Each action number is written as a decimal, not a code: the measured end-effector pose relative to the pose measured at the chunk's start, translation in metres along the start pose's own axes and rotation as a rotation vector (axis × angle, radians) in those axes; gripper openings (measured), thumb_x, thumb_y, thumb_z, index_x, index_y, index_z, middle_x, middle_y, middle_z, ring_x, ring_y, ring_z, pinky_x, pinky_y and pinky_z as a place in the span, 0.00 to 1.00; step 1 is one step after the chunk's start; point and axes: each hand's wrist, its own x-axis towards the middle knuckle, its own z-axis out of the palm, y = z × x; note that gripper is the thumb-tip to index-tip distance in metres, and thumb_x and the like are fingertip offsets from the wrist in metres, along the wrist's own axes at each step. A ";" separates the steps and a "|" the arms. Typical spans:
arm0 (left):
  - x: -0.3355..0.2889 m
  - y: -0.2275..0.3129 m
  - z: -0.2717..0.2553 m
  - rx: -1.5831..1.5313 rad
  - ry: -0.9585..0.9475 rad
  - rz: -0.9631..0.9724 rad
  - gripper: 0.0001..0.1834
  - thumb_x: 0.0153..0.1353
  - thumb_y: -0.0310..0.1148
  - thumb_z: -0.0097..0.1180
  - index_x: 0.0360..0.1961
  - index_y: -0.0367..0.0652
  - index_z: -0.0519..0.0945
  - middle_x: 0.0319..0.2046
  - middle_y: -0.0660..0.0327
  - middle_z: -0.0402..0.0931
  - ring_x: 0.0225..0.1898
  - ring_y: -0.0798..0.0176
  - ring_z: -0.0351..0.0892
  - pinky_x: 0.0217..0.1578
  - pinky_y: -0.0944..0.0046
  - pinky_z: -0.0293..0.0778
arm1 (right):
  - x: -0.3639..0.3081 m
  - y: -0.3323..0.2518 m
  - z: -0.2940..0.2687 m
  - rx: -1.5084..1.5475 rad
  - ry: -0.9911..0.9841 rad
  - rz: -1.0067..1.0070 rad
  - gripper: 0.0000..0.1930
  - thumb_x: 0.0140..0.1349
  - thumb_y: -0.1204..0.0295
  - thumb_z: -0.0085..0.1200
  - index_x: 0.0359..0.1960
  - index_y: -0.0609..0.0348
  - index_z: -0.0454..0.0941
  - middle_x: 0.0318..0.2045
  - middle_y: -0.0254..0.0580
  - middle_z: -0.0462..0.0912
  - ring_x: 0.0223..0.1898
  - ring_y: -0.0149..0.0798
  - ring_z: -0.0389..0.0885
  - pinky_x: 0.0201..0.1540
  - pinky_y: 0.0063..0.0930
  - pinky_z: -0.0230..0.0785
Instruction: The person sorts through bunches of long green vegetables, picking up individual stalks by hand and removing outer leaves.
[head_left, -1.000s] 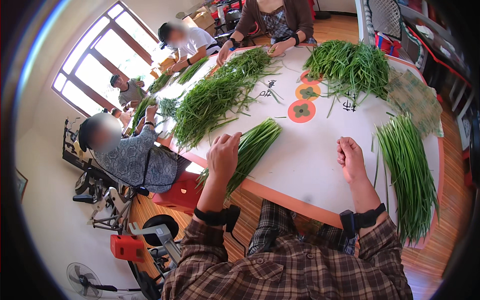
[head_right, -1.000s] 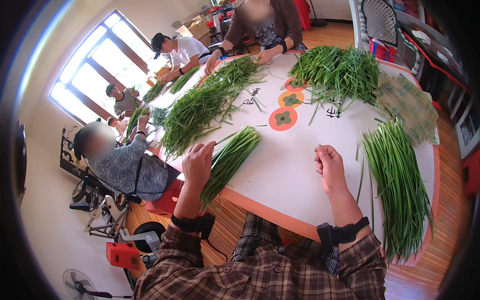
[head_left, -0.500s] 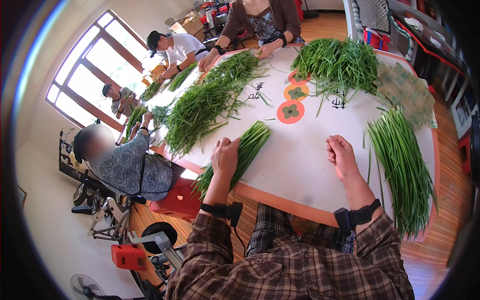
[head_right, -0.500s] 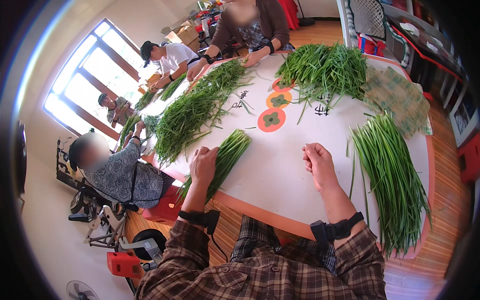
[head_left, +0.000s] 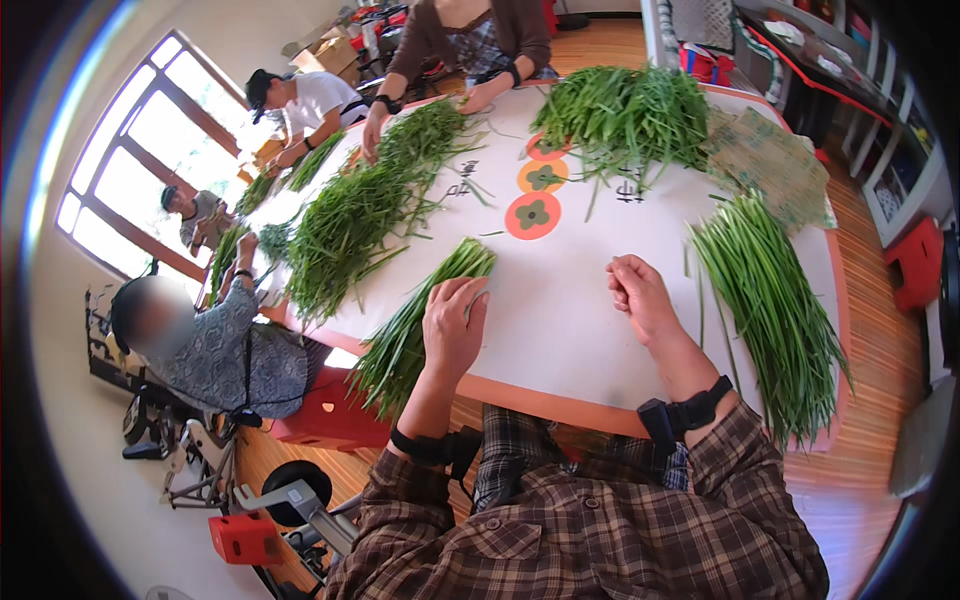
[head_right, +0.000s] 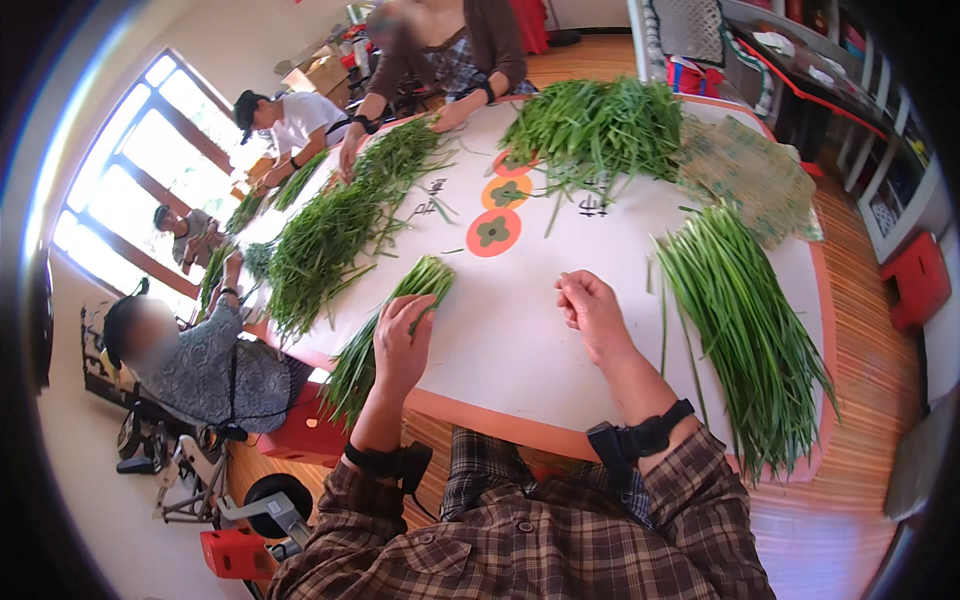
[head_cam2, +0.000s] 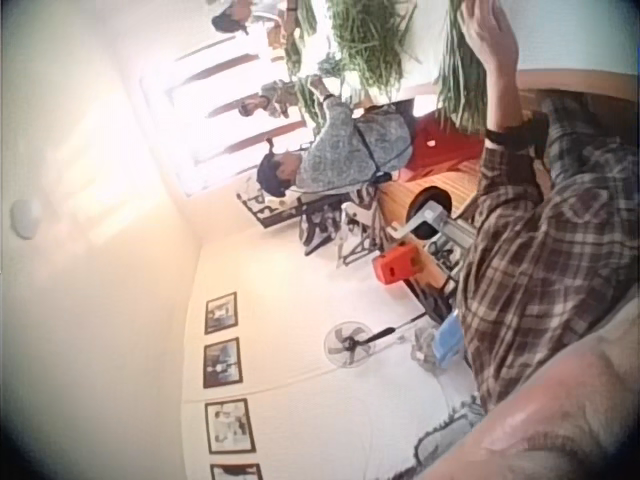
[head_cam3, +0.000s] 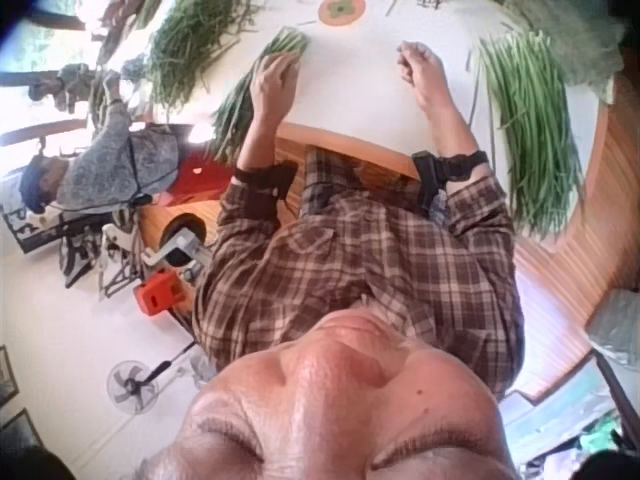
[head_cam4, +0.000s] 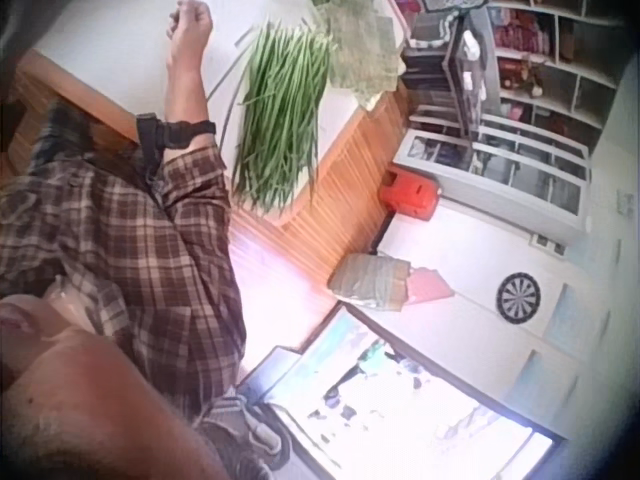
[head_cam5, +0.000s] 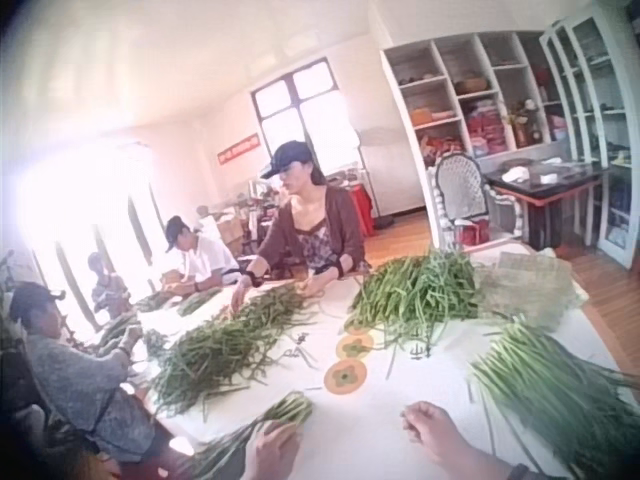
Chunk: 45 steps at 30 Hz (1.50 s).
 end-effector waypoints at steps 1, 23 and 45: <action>0.004 0.012 0.010 -0.221 -0.052 -0.113 0.10 0.53 0.28 0.51 0.37 0.40 0.77 0.30 0.56 0.74 0.32 0.56 0.72 0.35 0.64 0.69 | 0.001 -0.001 -0.002 -0.021 0.023 -0.003 0.06 0.59 0.68 0.46 0.28 0.56 0.70 0.18 0.27 0.67 0.16 0.19 0.58 0.16 0.12 0.50; 0.002 0.041 0.112 -1.595 -0.303 -0.547 0.11 0.62 0.33 0.41 0.33 0.40 0.75 0.20 0.66 0.71 0.21 0.76 0.66 0.25 0.77 0.63 | -0.011 -0.010 0.001 -0.269 0.067 -0.021 0.07 0.59 0.71 0.45 0.37 0.57 0.71 0.28 0.30 0.74 0.22 0.22 0.66 0.25 0.14 0.60; -0.003 0.042 0.136 -1.549 -0.314 -0.421 0.10 0.59 0.33 0.43 0.31 0.40 0.75 0.18 0.65 0.70 0.20 0.73 0.69 0.23 0.73 0.68 | 0.021 -0.093 -0.061 -2.027 0.468 -0.289 0.08 0.44 0.68 0.52 0.25 0.58 0.72 0.24 0.48 0.77 0.29 0.50 0.75 0.30 0.41 0.66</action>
